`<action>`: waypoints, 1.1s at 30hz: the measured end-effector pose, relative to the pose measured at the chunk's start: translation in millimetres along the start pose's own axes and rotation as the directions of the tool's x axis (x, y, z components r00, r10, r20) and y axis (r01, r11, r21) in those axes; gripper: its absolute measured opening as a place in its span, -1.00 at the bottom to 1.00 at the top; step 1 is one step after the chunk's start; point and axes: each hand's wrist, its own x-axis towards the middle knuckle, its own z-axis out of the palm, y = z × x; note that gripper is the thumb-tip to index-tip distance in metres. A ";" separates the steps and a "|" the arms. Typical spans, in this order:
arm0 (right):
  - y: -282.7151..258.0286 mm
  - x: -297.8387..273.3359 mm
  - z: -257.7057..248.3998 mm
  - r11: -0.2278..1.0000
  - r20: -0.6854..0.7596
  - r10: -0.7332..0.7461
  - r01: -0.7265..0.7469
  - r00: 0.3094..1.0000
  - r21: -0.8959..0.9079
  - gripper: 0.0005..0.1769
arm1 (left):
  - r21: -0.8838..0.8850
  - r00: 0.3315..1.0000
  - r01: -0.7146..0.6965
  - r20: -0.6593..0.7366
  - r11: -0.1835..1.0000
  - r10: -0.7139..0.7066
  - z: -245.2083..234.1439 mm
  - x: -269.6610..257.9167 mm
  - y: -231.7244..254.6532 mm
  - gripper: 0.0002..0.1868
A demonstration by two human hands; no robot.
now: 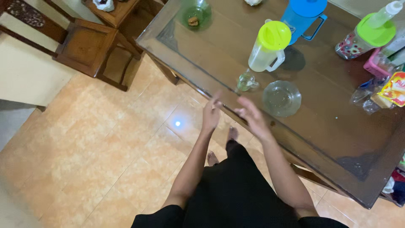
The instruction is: The person opens a packaged loaf of bread on a glass dining table, then walks to the kitchen and picks up a fork and spoon. They place slices of bread into a square pan on a gas stove, spoon a yellow spread onto the bread, spread it over the slices, and flip and reposition the slices as they toast in the pan.
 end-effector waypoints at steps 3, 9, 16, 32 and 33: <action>-5.9 31.3 -45.6 0.999 -0.239 -0.030 0.025 0.971 -0.022 -0.29 | -0.164 0.983 0.178 0.077 0.970 -0.167 34.0 28.2 45.7 -0.02; -1.7 99.8 -115.7 0.993 -0.517 -0.108 0.115 0.849 -0.019 -0.13 | 0.324 0.970 -0.134 0.235 0.936 0.057 101.9 118.0 89.2 -0.06; -4.2 192.9 -205.9 0.986 -0.683 -0.129 0.019 0.719 -0.166 0.17 | 0.766 0.934 -0.058 0.269 0.640 -0.237 193.6 211.8 93.5 0.13; -4.1 312.9 -282.8 0.647 -0.794 -0.302 -0.498 0.528 -0.577 0.48 | 0.536 0.853 -0.335 0.521 0.775 0.008 189.5 357.2 3.6 0.03; -6.1 317.1 -276.3 0.638 -0.817 -0.316 -0.529 0.482 -0.559 0.48 | 0.519 0.855 -0.333 0.517 0.787 0.021 194.2 379.1 -3.8 0.04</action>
